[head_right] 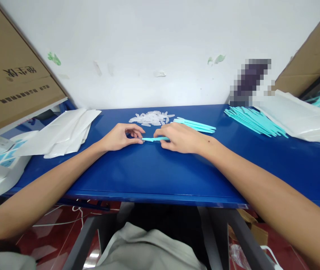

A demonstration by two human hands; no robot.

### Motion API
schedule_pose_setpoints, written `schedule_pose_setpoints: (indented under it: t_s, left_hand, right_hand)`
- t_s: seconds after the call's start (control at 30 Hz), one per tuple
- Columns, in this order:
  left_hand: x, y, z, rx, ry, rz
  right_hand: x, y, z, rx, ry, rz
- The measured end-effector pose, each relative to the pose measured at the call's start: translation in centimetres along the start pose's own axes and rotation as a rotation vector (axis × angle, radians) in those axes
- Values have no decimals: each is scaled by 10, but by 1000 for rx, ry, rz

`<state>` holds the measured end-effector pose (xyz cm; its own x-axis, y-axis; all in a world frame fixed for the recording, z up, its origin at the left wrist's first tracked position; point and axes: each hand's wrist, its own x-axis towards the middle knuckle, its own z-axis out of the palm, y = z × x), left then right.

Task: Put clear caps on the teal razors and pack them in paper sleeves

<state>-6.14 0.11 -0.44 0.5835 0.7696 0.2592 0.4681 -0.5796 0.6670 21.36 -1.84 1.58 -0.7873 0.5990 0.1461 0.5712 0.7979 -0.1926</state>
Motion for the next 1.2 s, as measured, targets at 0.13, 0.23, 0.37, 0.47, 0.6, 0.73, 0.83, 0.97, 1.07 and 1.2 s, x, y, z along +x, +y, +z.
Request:
schedule_pose_setpoints:
  t_s: [0.13, 0.23, 0.37, 0.47, 0.6, 0.73, 0.83, 0.97, 1.07, 1.2]
  left_hand:
    - [0, 0, 0, 12, 8, 4]
    - [-1, 2, 3, 19, 20, 19]
    - [-2, 7, 10, 35, 41, 62]
    - [-2, 8, 12, 12, 72, 69]
    - [-1, 7, 7, 86, 89, 65]
    - [-2, 7, 2, 294, 65, 127]
    - [-3, 11, 6, 340, 79, 150]
    - [-5, 17, 16, 354, 96, 148]
    - [-5, 19, 19, 347, 77, 161]
    - [-4, 19, 13, 309, 70, 175]
  right_hand:
    - [1, -1, 3, -33, 11, -13]
    - [2, -4, 7, -33, 27, -15]
    - [3, -6, 13, 16, 52, 7]
    - [3, -4, 13, 101, 63, 38]
    - [3, -2, 10, 262, 78, 107]
    - [4, -7, 7, 401, 120, 122]
    - [4, -11, 6, 480, 101, 136]
    - [4, -15, 6, 520, 50, 127]
    - [3, -15, 7, 501, 66, 108]
    - [3, -14, 8, 471, 108, 95]
